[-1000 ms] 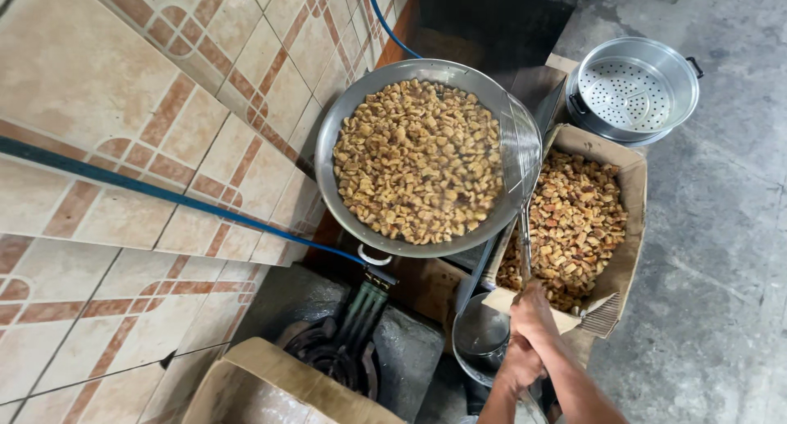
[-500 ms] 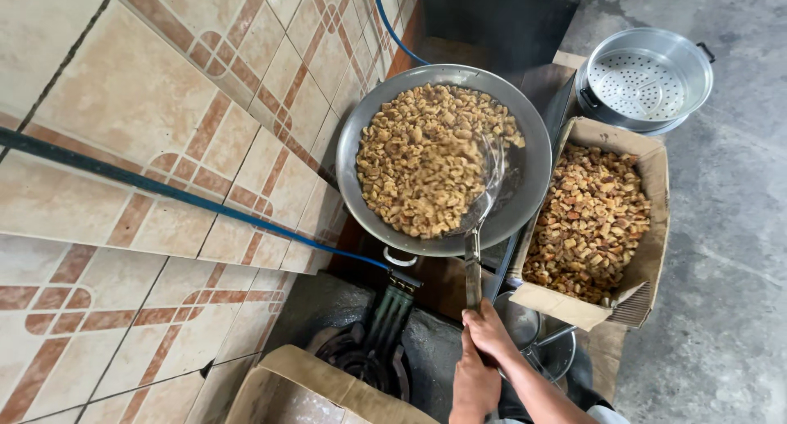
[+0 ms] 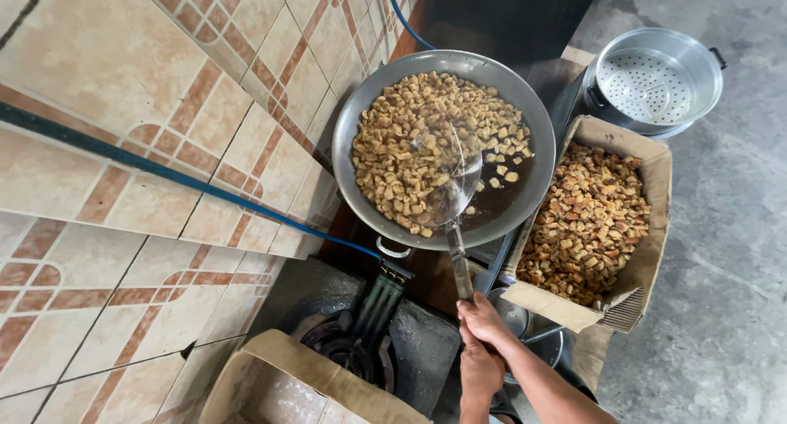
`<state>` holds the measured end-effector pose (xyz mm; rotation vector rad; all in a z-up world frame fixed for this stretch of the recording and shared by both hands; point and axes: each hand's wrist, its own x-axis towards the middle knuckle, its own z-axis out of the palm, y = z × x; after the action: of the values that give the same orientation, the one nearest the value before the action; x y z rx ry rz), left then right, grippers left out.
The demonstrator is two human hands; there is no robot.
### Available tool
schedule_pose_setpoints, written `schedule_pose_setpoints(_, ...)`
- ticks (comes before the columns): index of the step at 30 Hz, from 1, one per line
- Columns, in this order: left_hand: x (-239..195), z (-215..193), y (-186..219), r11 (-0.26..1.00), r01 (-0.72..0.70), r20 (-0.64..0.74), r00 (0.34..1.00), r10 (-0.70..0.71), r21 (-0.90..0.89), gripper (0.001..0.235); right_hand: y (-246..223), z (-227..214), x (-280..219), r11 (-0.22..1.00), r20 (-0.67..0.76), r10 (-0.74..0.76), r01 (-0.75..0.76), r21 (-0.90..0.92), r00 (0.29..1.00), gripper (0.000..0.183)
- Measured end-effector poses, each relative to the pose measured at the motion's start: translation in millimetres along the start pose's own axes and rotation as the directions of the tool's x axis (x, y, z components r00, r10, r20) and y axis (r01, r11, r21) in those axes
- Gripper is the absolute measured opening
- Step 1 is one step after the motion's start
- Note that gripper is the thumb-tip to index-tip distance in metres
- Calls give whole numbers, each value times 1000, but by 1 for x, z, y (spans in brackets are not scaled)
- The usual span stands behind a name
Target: The person scoops fried food pieces from a pan using a wire skimmer and transfers them into a cardboard box.
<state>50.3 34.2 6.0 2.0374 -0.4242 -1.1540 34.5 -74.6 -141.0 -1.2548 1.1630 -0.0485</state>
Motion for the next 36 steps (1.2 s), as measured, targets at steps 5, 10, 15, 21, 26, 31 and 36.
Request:
schedule_pose_setpoints(5, 44, 48, -10, 977, 204, 167, 963, -213, 67, 94, 19, -37, 25, 998, -55, 45, -48, -51, 997, 21)
schedule_pose_setpoints(10, 54, 101, -12, 991, 116, 218, 971, -98, -73, 95, -1, -79, 18, 943, -140, -40, -9, -332, 989, 24)
schedule_pose_setpoints(15, 52, 119, -2, 980, -177, 411, 890, 200, -93, 110, -26, -131, -25, 890, -175, 46, -120, -441, 984, 28)
schedule_pose_setpoints(21, 35, 100, 50, 760, 338, 523, 852, 3, -555, 79, -3, -205, -36, 913, -35, -282, 257, -316, 959, 27)
schedule_pose_setpoints(26, 27, 137, 98, 800, 245, 361, 932, -38, -548, 62, 3, -243, -45, 658, 39, -469, 379, -651, 882, 23)
schedule_pose_setpoints(31, 58, 202, 69, 813, 235, 292, 953, -84, -532, 55, 4, -253, -44, 954, -149, -287, 297, 50, 946, 34)
schedule_pose_setpoints(36, 66, 228, 69, 830, 228, 201, 969, -143, -509, 50, 3, -252, -50, 808, 151, -151, 34, 589, 977, 42)
